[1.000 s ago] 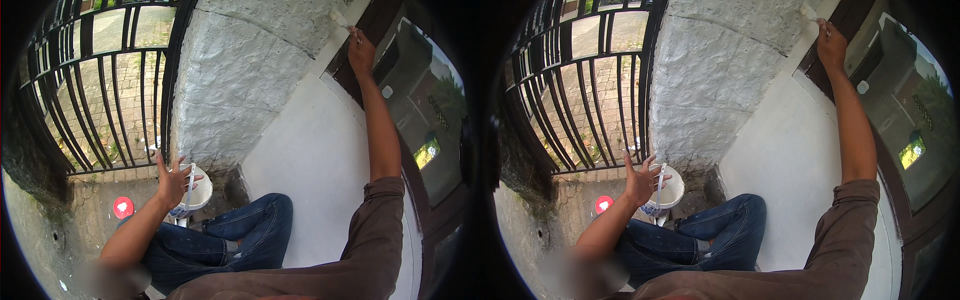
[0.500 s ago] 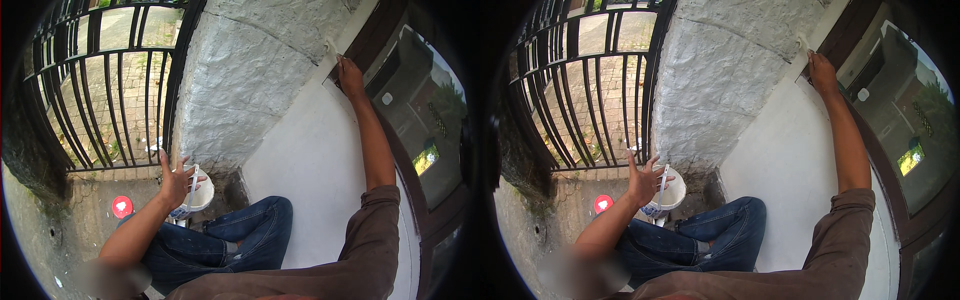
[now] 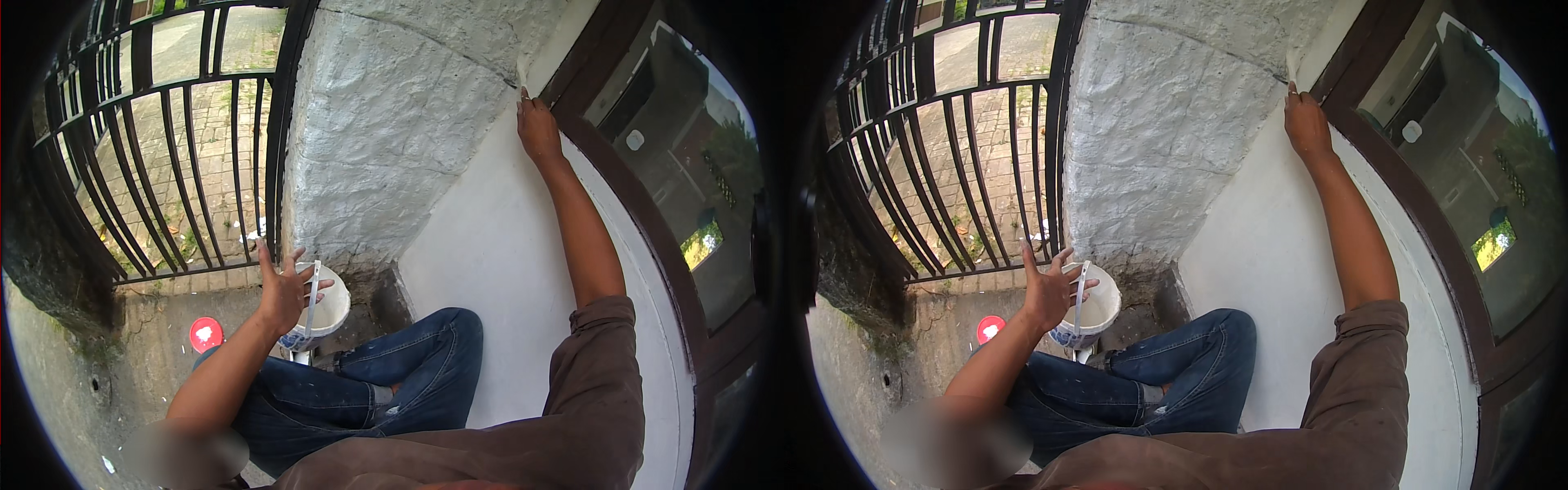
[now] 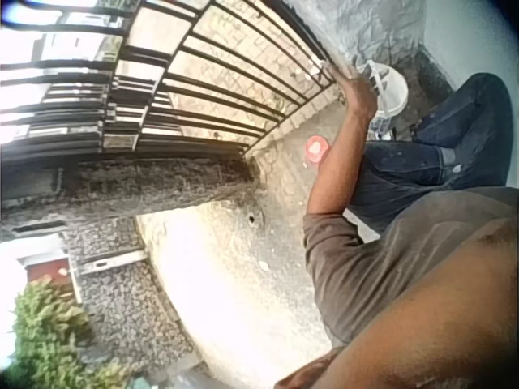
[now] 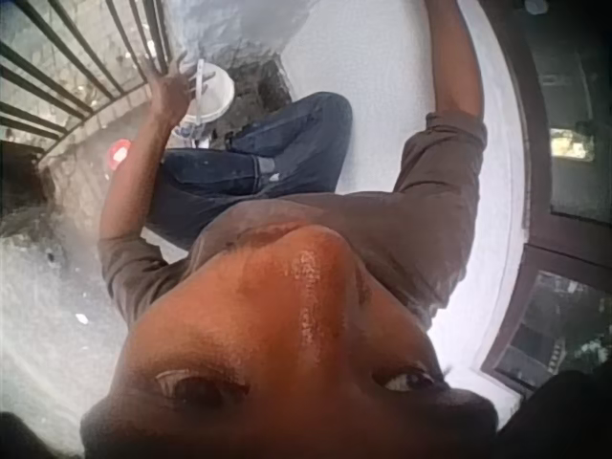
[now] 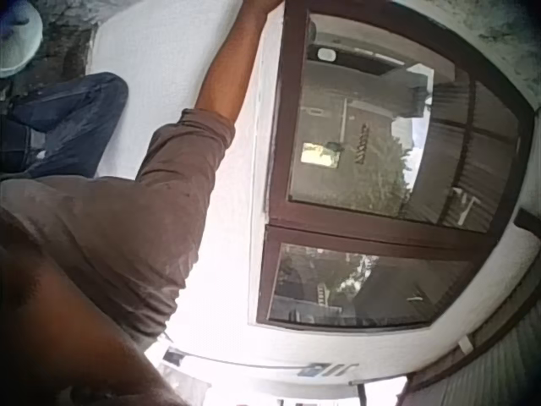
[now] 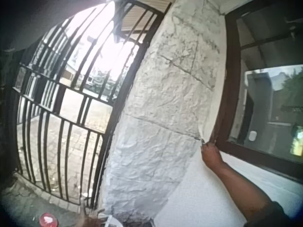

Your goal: The person paints a textured exterior wall with white paint using a brush.

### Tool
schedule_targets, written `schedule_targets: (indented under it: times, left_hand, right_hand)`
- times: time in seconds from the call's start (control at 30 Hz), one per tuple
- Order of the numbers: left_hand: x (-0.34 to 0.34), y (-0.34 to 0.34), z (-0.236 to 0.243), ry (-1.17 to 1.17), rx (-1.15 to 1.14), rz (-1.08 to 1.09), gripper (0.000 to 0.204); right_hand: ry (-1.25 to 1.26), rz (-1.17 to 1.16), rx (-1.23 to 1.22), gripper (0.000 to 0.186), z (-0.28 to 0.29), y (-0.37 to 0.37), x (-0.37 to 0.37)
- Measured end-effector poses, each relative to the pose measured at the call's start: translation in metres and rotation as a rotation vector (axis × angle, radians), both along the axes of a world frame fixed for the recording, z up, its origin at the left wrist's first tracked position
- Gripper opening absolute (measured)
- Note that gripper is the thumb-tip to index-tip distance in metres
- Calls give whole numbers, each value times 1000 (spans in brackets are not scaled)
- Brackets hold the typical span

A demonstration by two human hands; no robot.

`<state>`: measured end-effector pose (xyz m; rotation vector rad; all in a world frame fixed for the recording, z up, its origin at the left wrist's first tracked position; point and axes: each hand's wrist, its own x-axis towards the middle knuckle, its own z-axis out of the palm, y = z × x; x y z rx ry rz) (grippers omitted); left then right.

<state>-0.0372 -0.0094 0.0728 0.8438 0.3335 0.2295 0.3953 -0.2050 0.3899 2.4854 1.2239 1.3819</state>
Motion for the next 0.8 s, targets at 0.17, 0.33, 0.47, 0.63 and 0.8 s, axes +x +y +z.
schedule_targets:
  times: [0.17, 0.33, 0.47, 0.63, 0.8]
  left_hand:
    - [1, 2, -1, 13, -32, 1, 133]
    - [1, 1, 0, -8, -7, 2, 130]
    - [1, 3, -4, -8, -21, -1, 129]
    - [2, 1, 1, -13, -27, 1, 130]
    - [1, 2, 1, -28, 19, -5, 137]
  right_hand:
    - [-19, 111, 119, 35, 34, -25, -20]
    - [-6, 313, 224, 31, 83, -23, -25]
    - [205, 212, 151, 31, 98, -19, -34]
    - [176, 219, 58, 32, 116, -29, -18]
    - [-143, 300, 251, 33, 132, -23, 0]
